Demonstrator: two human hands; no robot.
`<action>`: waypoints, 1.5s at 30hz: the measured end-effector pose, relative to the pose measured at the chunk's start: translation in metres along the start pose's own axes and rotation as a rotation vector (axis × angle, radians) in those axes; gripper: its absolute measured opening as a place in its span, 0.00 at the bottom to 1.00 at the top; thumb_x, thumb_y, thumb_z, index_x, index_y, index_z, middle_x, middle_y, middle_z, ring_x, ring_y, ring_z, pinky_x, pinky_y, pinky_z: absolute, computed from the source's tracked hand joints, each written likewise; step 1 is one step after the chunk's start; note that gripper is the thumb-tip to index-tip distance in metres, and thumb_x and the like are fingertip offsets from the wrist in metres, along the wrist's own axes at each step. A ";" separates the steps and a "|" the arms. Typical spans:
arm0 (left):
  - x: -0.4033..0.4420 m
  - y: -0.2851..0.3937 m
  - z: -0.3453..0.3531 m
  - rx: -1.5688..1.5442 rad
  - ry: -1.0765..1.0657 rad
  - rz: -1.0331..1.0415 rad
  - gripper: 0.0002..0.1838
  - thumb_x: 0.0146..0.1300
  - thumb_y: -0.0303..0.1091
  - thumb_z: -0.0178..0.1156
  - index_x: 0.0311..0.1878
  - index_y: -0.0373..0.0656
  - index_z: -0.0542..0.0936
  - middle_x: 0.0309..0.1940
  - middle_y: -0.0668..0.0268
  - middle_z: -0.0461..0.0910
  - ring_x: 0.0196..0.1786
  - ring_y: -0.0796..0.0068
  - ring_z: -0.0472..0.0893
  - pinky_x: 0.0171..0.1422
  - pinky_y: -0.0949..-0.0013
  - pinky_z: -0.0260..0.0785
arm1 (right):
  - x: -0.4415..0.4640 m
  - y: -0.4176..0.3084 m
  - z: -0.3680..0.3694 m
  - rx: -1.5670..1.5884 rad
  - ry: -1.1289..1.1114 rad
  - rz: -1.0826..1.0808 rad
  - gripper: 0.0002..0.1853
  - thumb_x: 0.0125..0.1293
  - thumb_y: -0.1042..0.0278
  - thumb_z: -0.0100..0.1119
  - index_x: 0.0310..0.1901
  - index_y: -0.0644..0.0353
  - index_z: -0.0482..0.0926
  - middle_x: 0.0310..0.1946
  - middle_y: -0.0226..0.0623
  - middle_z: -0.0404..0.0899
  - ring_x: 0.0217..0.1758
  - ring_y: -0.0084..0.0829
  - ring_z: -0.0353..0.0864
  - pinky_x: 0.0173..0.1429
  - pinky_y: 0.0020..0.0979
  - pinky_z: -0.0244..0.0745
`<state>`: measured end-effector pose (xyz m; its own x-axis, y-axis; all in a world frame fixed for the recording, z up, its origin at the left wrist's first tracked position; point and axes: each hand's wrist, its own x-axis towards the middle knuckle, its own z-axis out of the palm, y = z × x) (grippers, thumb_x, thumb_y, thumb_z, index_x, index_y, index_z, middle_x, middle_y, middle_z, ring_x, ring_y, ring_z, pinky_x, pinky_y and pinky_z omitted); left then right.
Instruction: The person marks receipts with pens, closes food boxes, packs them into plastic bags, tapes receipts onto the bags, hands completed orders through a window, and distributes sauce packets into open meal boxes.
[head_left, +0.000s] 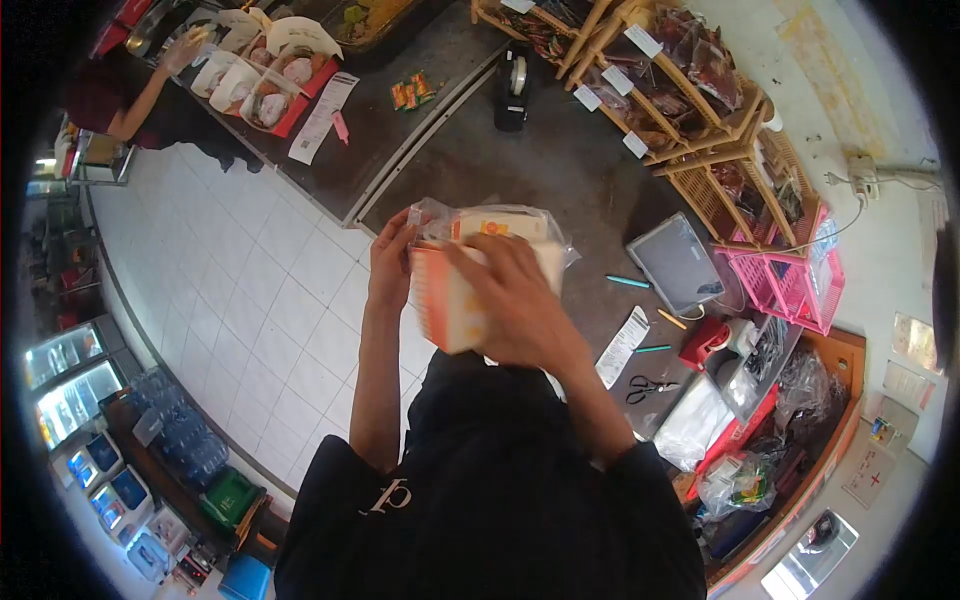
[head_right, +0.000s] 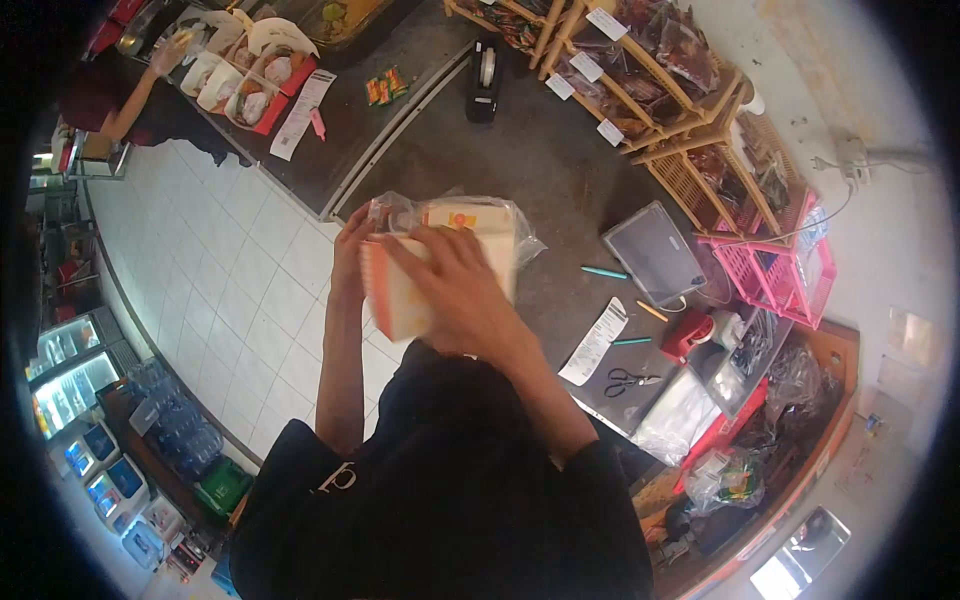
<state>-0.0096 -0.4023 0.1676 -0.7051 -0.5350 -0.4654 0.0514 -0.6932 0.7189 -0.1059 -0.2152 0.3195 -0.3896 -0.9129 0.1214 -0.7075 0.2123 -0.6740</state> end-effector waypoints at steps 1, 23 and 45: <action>-0.002 -0.001 0.005 -0.060 0.017 -0.016 0.21 0.70 0.28 0.57 0.64 0.35 0.72 0.56 0.57 0.83 0.51 0.72 0.84 0.57 0.68 0.77 | 0.013 0.018 0.020 0.018 0.007 -0.103 0.59 0.30 0.71 0.75 0.74 0.50 0.63 0.63 0.50 0.68 0.68 0.55 0.65 0.74 0.52 0.60; -0.034 -0.052 0.033 0.451 -0.220 0.138 0.17 0.68 0.31 0.65 0.59 0.39 0.80 0.43 0.70 0.83 0.43 0.83 0.79 0.50 0.73 0.73 | 0.007 0.167 0.137 -0.334 -0.112 0.101 0.54 0.44 0.46 0.77 0.74 0.54 0.64 0.66 0.55 0.69 0.74 0.57 0.62 0.76 0.62 0.51; -0.021 -0.021 0.031 0.554 -0.034 -0.014 0.22 0.63 0.32 0.70 0.59 0.42 0.80 0.37 0.67 0.84 0.36 0.82 0.80 0.39 0.74 0.74 | -0.134 0.272 0.084 0.604 0.649 0.642 0.09 0.71 0.68 0.63 0.45 0.65 0.81 0.23 0.30 0.78 0.27 0.19 0.77 0.31 0.26 0.74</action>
<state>-0.0177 -0.3620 0.1784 -0.7257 -0.5057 -0.4665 -0.3313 -0.3374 0.8811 -0.1968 -0.0647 0.0593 -0.9442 -0.2985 -0.1391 0.0755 0.2150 -0.9737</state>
